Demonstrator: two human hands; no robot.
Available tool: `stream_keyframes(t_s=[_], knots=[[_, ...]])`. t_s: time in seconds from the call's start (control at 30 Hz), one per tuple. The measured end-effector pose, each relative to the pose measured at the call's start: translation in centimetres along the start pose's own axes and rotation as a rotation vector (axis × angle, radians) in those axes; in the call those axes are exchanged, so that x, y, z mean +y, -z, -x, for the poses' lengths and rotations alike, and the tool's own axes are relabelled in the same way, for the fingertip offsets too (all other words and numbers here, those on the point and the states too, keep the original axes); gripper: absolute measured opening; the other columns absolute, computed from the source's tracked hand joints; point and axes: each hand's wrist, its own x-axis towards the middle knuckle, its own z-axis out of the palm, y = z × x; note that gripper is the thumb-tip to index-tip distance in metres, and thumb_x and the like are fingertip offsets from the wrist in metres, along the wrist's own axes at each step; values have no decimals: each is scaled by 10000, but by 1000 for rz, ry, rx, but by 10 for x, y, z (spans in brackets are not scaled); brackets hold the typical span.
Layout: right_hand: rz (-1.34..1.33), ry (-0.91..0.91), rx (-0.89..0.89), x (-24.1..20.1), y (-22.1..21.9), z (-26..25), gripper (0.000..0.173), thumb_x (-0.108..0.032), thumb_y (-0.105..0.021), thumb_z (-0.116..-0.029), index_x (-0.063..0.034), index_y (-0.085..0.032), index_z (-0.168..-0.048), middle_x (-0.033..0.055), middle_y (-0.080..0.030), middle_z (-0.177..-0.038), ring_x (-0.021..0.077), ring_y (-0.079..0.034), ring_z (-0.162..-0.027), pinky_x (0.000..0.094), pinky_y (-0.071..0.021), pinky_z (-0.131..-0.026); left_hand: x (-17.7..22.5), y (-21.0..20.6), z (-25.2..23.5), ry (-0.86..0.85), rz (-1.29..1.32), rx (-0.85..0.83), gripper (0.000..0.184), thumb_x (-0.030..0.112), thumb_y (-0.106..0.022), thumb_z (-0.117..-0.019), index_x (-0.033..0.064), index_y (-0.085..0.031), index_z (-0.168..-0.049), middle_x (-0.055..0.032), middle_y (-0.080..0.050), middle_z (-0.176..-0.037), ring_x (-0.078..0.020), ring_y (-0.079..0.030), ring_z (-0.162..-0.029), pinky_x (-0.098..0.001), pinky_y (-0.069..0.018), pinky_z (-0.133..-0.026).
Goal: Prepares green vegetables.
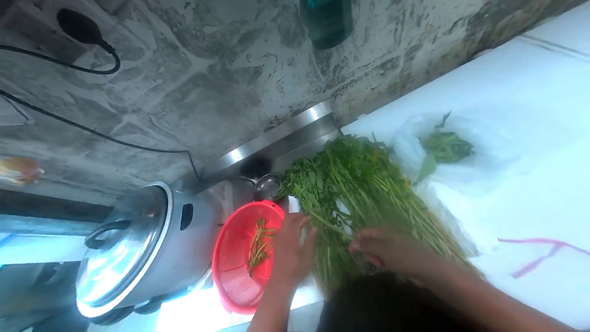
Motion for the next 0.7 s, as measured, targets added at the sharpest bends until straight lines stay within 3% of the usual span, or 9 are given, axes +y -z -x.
stream_keyframes(t_s=[0.03,0.13,0.2,0.37,0.5,0.57,0.63,0.7], knots=[[-18,2,-15,0,1,0,207,-265,-553,-1053,-120,-700,-1059,-63,-513,-665,43,-436,-520,207,-381,-490,0,0,-2,-57,-41,-19,301,306,-588,-1016,57,-723,-1119,-118,-684,-1093,-147,-682,-925,-317,-603,-797],[-61,1,-59,-1,6,2,199,-259,-555,-1049,-122,-699,-1036,-67,-505,-654,35,-421,-501,193,-360,-465,3,6,-9,-158,-180,20,249,356,-652,-969,126,-730,-1023,-93,-656,-1085,-125,-658,-852,-280,-589,-719],[-76,-2,-77,-2,8,3,200,-260,-552,-1053,-122,-696,-1037,-68,-500,-654,31,-411,-493,186,-352,-456,6,14,-12,-200,-256,26,270,381,-675,-954,136,-737,-1050,-91,-673,-1100,-144,-671,-879,-301,-590,-730],[-112,-2,-129,-1,8,0,204,-257,-547,-1051,-127,-704,-1039,-71,-496,-645,26,-405,-485,183,-344,-449,10,16,-15,-333,-340,-144,200,286,-613,-1004,158,-757,-1056,-37,-721,-1086,-189,-690,-961,-346,-592,-793],[-186,0,-135,0,10,-1,210,-249,-530,-1052,-120,-696,-1037,-69,-487,-632,28,-401,-475,181,-344,-441,3,7,-10,-342,-288,-118,232,257,-563,-1032,134,-758,-1060,-48,-736,-1067,-185,-698,-964,-337,-589,-812],[-108,22,-76,-1,6,-1,230,-272,-529,-1059,-122,-703,-1055,-68,-497,-645,33,-408,-486,191,-350,-454,9,-6,-4,-203,-222,-43,256,213,-534,-1023,88,-756,-1000,-66,-739,-1001,-175,-710,-938,-332,-599,-830],[99,71,4,-5,-4,-6,279,-332,-517,-1066,-125,-704,-1077,-34,-522,-689,73,-454,-533,250,-405,-504,23,-21,-3,116,-73,-16,241,139,-522,-994,26,-733,-966,-83,-718,-929,-166,-701,-863,-344,-600,-791],[284,114,67,-8,-10,-11,349,-369,-466,-1081,-96,-684,-1094,39,-576,-766,150,-547,-631,361,-491,-605,35,-31,-12,477,201,-13,199,71,-527,-994,-16,-704,-1022,-94,-706,-909,-156,-693,-832,-356,-593,-785]])
